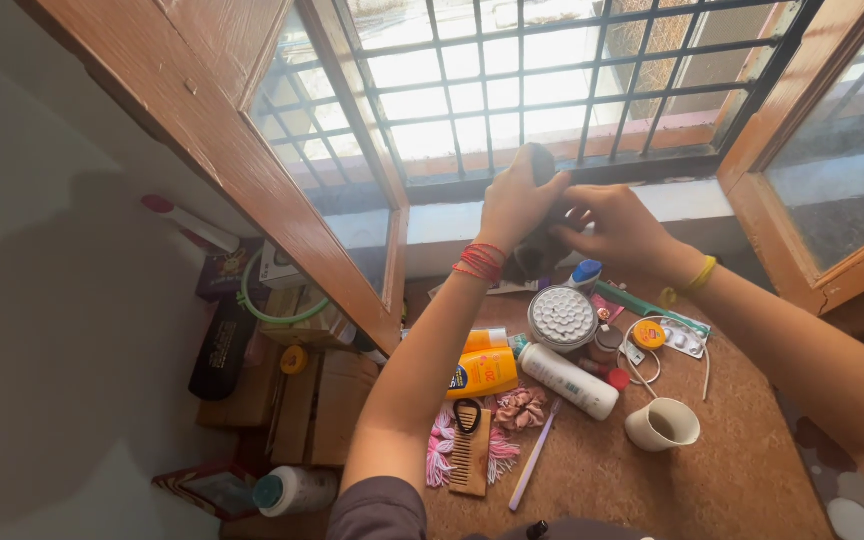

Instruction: The recorder is cleaning the metal bars and glass of a window using a cloth.

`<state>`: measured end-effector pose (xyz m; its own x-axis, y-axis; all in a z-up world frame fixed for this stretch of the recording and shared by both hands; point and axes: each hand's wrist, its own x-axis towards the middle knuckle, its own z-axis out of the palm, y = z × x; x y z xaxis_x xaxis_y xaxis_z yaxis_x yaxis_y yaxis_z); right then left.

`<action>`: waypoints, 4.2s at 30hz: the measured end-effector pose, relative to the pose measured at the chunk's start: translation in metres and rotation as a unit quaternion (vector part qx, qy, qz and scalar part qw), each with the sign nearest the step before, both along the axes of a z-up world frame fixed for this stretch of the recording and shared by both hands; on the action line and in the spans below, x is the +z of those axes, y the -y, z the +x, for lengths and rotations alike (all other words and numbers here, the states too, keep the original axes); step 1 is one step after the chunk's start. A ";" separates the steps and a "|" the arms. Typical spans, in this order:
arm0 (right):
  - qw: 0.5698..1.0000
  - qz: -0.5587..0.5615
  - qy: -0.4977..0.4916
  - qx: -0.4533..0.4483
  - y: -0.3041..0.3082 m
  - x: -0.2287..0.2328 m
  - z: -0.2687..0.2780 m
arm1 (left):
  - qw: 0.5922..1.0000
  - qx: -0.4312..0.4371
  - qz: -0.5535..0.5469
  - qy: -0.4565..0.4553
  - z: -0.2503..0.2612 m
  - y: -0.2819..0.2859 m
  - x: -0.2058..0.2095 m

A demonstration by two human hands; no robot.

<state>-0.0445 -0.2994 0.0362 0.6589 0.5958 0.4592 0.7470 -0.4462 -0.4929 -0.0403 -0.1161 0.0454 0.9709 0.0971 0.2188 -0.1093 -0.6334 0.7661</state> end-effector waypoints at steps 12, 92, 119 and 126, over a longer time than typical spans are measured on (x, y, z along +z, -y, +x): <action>0.991 0.075 -0.105 0.019 0.025 -0.007 0.043 | 0.958 -0.178 0.174 0.141 -0.001 -0.033 0.032; 0.795 0.163 0.233 -0.536 0.085 0.093 0.383 | 0.820 0.207 0.419 0.331 0.248 -0.002 0.077; 0.797 0.213 0.260 -0.502 0.029 0.072 0.365 | 0.837 0.158 0.486 0.198 0.269 -0.027 0.019; 0.864 0.038 0.353 -0.357 -0.083 0.013 0.342 | 0.825 0.182 0.497 0.196 0.271 -0.034 0.013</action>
